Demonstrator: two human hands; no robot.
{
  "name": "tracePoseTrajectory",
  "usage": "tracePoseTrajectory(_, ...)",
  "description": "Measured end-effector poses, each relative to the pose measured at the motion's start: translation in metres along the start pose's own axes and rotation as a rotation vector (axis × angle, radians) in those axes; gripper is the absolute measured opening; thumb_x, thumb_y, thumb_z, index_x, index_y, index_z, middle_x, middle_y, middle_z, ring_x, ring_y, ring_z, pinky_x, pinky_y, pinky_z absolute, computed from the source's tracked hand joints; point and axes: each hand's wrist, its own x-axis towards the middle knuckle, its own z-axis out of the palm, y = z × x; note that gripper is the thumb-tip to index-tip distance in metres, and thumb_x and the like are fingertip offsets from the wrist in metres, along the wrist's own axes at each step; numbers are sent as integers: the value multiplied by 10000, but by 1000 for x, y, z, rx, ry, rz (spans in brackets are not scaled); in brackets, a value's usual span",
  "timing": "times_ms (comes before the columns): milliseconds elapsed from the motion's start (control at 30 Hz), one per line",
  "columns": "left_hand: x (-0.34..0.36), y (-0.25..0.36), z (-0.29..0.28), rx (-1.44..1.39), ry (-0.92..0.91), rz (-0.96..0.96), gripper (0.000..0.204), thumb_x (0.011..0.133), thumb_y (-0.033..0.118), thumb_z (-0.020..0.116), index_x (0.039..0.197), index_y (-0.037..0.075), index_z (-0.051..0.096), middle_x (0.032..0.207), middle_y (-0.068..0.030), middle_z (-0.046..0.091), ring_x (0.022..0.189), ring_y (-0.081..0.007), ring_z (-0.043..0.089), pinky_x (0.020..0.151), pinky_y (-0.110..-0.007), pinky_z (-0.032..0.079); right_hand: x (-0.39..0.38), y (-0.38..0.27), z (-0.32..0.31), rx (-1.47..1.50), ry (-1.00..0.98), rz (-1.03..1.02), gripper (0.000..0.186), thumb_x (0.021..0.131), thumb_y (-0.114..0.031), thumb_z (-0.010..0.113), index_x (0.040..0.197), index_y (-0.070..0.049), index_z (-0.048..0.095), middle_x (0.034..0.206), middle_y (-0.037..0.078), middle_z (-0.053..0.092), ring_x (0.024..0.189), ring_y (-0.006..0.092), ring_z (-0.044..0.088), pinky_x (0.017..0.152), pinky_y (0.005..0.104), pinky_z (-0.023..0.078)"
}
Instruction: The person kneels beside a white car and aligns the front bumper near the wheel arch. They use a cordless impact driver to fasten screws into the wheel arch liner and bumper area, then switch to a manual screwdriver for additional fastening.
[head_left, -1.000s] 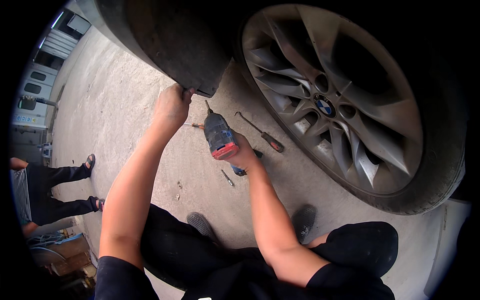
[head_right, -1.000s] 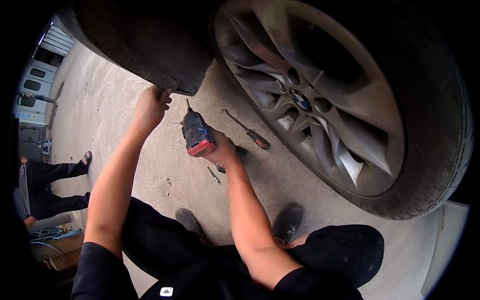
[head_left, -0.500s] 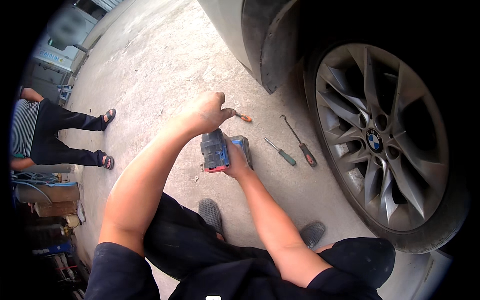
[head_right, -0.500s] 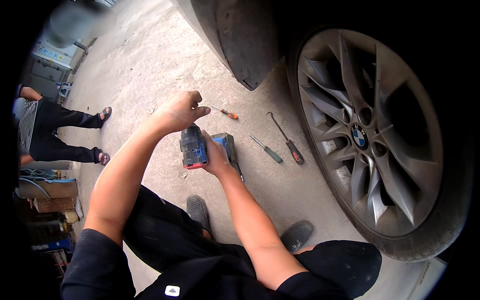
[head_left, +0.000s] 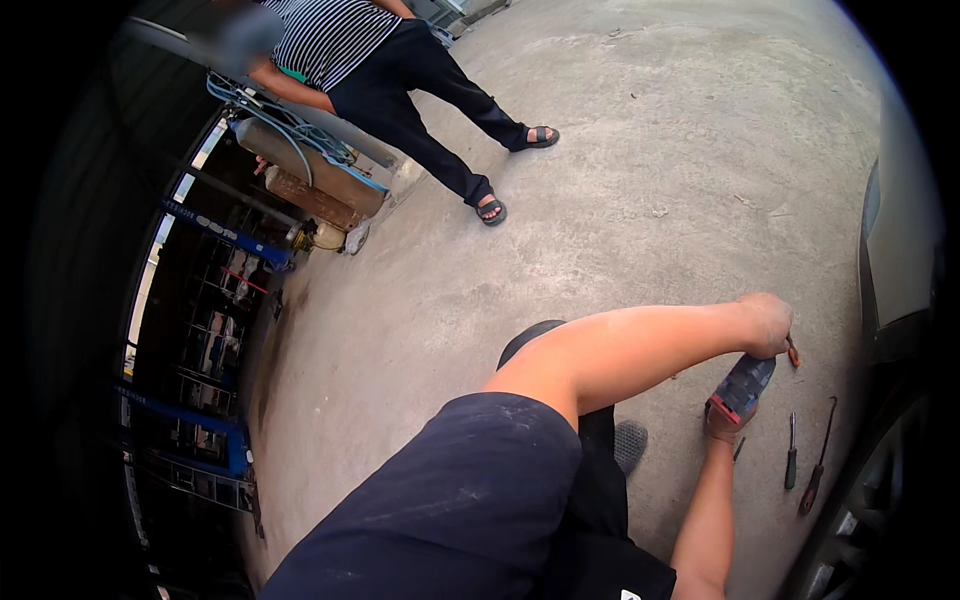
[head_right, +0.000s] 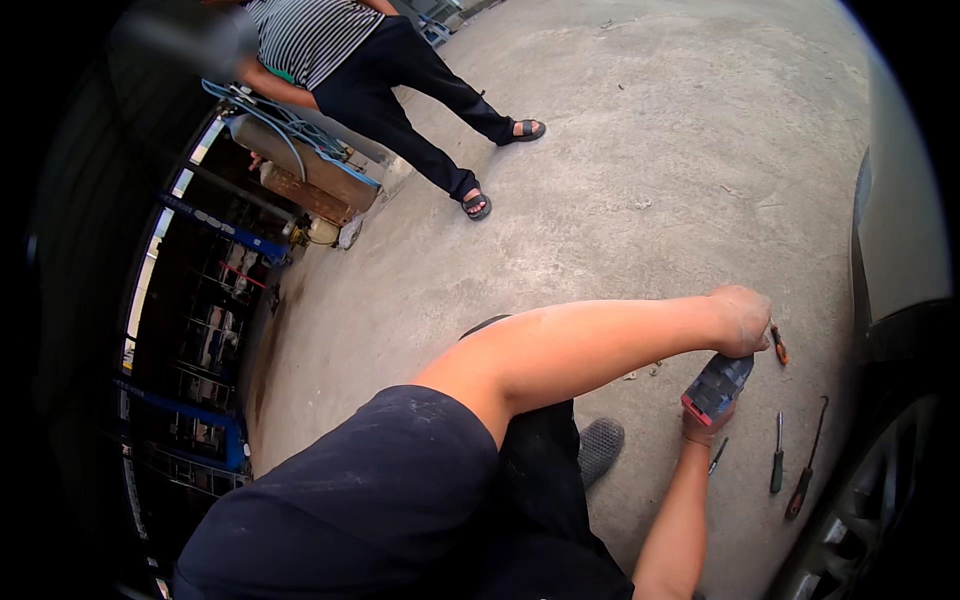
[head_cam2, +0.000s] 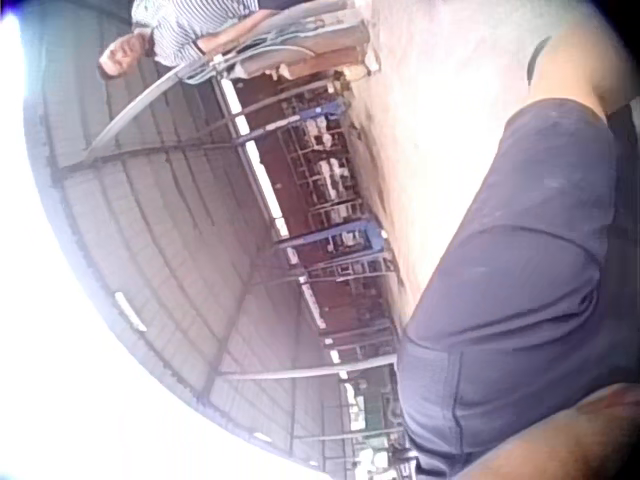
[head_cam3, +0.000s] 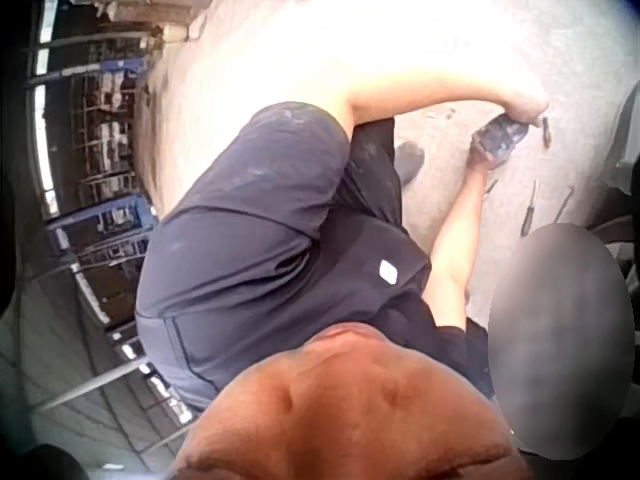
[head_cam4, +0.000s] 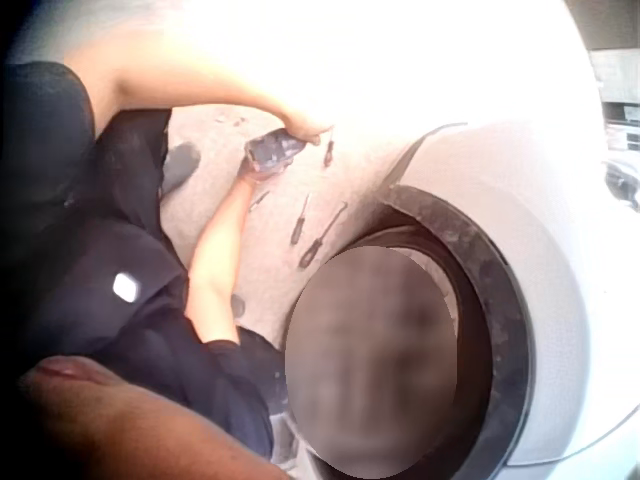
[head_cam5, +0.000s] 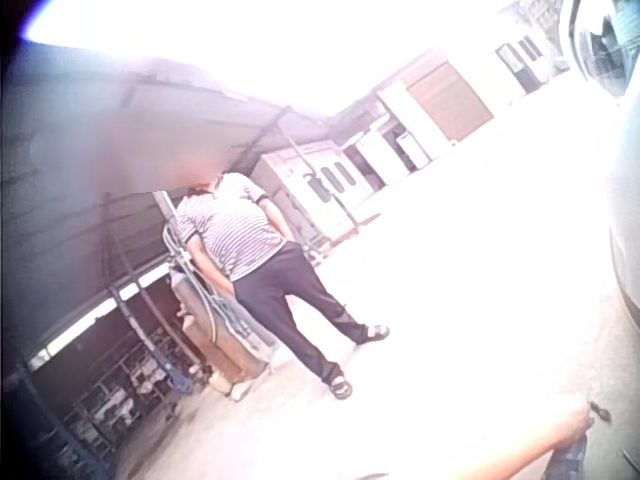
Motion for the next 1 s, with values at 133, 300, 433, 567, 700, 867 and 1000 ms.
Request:
tracePoseTrajectory(133, 18, 17, 10, -95, 102, 1, 340, 894, 274, 661, 1111, 14, 698, 1090, -216, 721, 1054, -369, 693, 906, -455, 547, 16, 45, -3, -126, 161, -158, 206, 949, -137, 597, 1119, -25, 625, 1072, 102, 683, 958, 250, 659, 840, 368, 539)
tracePoseTrajectory(300, 16, 6, 14, -13, 90, 7, 331, 851, 179, 671, 1149, 35, 673, 1102, -200, 722, 1060, -363, 693, 907, -449, 548, 11, -10, -13, 46, 121, -69, 175, 936, -101, 606, 1087, -19, 639, 1028, 96, 692, 938, 248, 660, 828, 369, 536)
tracePoseTrajectory(433, 18, -1, 16, -6, 72, -23, 323, 831, 140, 687, 1136, 33, 685, 1102, -204, 720, 1053, -364, 693, 898, -443, 551, 9, -16, -10, 174, 30, 51, 177, 929, -109, 613, 1079, -17, 634, 1001, 93, 691, 898, 267, 655, 821, 366, 526)
tracePoseTrajectory(567, 31, 26, 2, -25, 95, 50, 327, 826, 168, 717, 1115, 17, 689, 1097, -210, 718, 1051, -365, 692, 893, -444, 553, 18, 46, 2, 398, 127, 117, 233, 899, -175, 681, 1072, -26, 631, 993, 92, 690, 860, 265, 646, 772, 381, 529)
tracePoseTrajectory(700, 4, 21, -10, -38, 152, 31, 328, 833, 240, 733, 1056, 2, 701, 1089, -210, 717, 1049, -365, 691, 877, -457, 558, 5, 28, 21, 490, 12, 231, 314, 991, -138, 560, 1286, -30, 555, 1195, 105, 671, 1053, 237, 655, 894, 357, 532)
tracePoseTrajectory(867, -43, 14, -53, 126, -82, -32, 384, 852, 273, 720, 1121, 2, 673, 1113, -203, 708, 1063, -370, 681, 886, -458, 548, 5, -79, 0, 494, -38, 317, 349, 934, -168, 634, 1254, -30, 641, 1170, 94, 715, 1032, 233, 687, 897, 356, 538)
tracePoseTrajectory(1000, -51, 54, -88, 130, -11, 76, 390, 874, 307, 721, 1106, -3, 678, 1097, -209, 708, 1082, -373, 670, 905, -456, 538, 35, -19, -22, 1212, 84, 399, 251, 982, -159, 557, 1201, -61, 627, 1074, 65, 708, 908, 203, 685, 807, 328, 563)
